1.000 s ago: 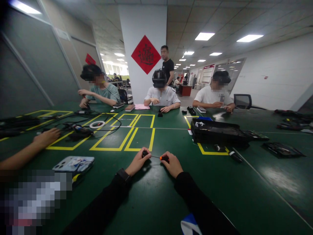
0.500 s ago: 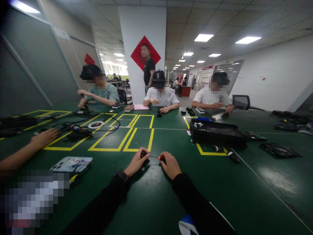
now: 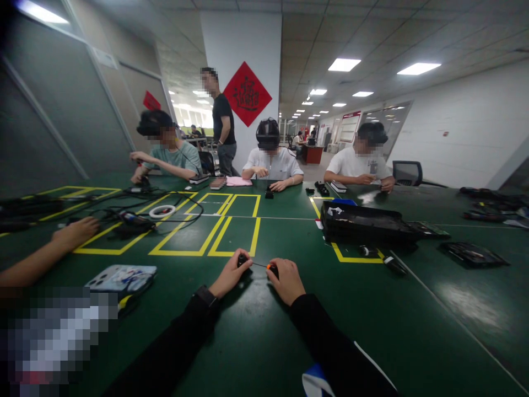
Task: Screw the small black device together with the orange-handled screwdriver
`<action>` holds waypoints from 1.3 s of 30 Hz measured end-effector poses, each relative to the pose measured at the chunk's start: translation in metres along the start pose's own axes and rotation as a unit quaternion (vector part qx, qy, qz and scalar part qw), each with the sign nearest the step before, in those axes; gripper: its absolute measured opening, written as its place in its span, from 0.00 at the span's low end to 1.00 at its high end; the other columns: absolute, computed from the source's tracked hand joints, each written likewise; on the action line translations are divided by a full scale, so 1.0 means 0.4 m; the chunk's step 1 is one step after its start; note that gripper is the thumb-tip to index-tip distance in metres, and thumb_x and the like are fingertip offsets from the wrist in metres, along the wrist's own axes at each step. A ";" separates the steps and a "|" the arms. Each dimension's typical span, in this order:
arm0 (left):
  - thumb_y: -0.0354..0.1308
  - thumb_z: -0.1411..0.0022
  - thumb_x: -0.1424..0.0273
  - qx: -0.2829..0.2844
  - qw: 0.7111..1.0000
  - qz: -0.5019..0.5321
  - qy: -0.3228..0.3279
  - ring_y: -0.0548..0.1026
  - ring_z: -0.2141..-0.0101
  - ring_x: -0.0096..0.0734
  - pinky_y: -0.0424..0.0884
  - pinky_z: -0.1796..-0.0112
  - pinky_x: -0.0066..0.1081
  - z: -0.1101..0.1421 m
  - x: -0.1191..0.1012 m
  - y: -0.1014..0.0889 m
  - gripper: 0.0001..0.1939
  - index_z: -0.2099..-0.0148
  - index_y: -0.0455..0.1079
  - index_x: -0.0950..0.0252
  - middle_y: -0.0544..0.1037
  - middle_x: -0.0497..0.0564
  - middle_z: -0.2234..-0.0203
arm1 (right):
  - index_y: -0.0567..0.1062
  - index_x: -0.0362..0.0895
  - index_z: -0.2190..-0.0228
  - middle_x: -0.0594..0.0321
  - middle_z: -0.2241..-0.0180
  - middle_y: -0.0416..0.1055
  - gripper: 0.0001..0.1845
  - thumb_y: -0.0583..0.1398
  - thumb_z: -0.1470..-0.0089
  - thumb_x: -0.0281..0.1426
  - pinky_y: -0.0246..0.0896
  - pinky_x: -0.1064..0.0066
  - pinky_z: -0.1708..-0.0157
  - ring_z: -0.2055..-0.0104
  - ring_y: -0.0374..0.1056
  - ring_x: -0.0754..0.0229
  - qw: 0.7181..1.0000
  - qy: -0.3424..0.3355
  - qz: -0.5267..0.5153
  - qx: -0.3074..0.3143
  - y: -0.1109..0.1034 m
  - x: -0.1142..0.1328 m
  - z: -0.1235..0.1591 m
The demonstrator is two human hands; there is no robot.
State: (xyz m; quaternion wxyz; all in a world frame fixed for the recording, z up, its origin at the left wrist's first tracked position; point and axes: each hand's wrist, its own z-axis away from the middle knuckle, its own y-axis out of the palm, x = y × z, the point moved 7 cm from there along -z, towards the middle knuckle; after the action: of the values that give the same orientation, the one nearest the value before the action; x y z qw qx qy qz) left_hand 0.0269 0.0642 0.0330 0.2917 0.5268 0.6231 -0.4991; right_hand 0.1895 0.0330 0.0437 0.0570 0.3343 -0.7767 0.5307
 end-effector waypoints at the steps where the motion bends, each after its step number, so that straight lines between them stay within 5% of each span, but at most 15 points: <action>1: 0.49 0.44 0.65 0.002 1.000 -0.002 0.002 0.65 0.70 0.25 0.61 0.66 0.26 0.000 0.000 0.001 0.08 0.64 0.60 0.64 0.66 0.46 0.71 | 0.68 0.44 0.62 0.59 0.63 0.68 0.12 0.49 0.44 0.34 0.49 0.65 0.55 0.58 0.61 0.59 1.000 0.004 0.007 -0.007 -0.001 0.000 0.001; 11: 0.49 0.43 0.63 0.012 1.000 -0.001 0.010 0.65 0.69 0.26 0.61 0.65 0.26 -0.003 0.005 0.000 0.09 0.64 0.61 0.63 0.66 0.46 0.71 | 0.66 0.44 0.61 0.60 0.62 0.67 0.11 0.55 0.49 0.32 0.49 0.65 0.55 0.58 0.60 0.58 1.000 0.003 -0.006 -0.018 -0.002 -0.005 0.003; 18: 0.50 0.43 0.63 0.006 1.000 0.022 0.000 0.66 0.70 0.25 0.62 0.65 0.26 -0.002 0.004 -0.001 0.09 0.64 0.61 0.63 0.67 0.45 0.73 | 0.69 0.45 0.65 0.60 0.64 0.67 0.10 0.49 0.44 0.31 0.50 0.66 0.57 0.59 0.61 0.59 1.000 -0.001 0.003 0.004 0.007 0.000 0.001; 27: 0.37 0.38 0.58 0.013 0.993 0.114 -0.023 0.68 0.69 0.24 0.64 0.65 0.27 0.000 -0.001 0.005 0.18 0.67 0.63 0.63 0.69 0.48 0.72 | 0.69 0.45 0.63 0.60 0.65 0.69 0.08 0.55 0.48 0.29 0.52 0.67 0.60 0.60 0.61 0.58 1.000 -0.009 -0.020 0.001 0.002 -0.001 0.000; 39: 0.36 0.39 0.56 -0.001 0.993 0.113 -0.024 0.68 0.70 0.26 0.64 0.66 0.28 0.002 -0.006 -0.002 0.21 0.67 0.64 0.63 0.70 0.49 0.73 | 0.69 0.45 0.63 0.61 0.64 0.68 0.08 0.55 0.48 0.28 0.52 0.67 0.60 0.61 0.61 0.58 1.000 -0.003 -0.030 -0.007 -0.003 -0.005 0.003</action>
State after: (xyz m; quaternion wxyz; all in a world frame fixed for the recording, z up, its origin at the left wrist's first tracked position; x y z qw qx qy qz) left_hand 0.0268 0.0627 0.0350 0.3618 0.5817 0.5528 -0.4744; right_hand 0.1921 0.0326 0.0433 0.0726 0.3588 -0.7702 0.5223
